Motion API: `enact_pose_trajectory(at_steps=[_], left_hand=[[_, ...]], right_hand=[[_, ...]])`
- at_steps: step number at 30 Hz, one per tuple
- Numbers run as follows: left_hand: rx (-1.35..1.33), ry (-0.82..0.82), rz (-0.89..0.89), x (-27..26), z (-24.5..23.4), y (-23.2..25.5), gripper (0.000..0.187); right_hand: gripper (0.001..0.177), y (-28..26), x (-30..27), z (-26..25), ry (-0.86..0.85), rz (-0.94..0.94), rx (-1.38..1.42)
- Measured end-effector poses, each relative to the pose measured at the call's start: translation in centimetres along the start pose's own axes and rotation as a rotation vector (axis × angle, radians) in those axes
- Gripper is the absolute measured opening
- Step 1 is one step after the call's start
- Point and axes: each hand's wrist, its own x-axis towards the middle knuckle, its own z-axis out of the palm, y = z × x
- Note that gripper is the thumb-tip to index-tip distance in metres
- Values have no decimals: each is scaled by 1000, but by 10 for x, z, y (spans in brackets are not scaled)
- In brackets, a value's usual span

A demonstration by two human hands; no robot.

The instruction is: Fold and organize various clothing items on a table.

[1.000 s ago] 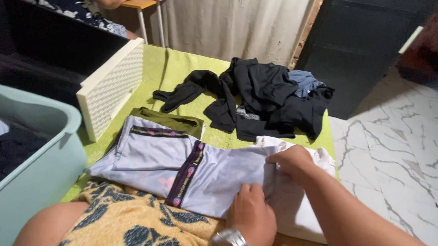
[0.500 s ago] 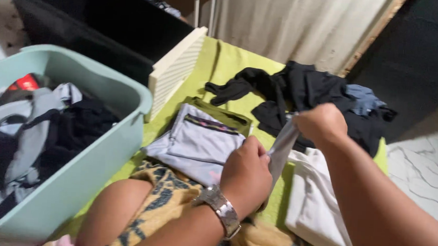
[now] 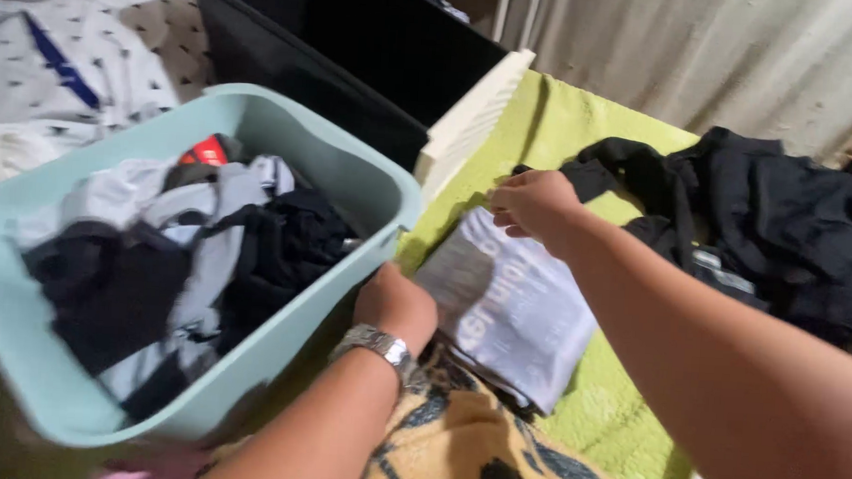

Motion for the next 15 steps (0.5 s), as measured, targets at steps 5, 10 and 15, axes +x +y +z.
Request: enact_pose_trajectory(at_steps=[5,10,15], left_hand=[[86,-20,-78,-6,9,6,36],[139,-14,-24,-7,7,6,23],[167,162,108,-46,-7,31,25]], right_hand=[[37,45,-49,-31,162,-180,-477],[59,89,-120,-14,302,-276,-574],[75,127,-121,-6,263,-443,-945]])
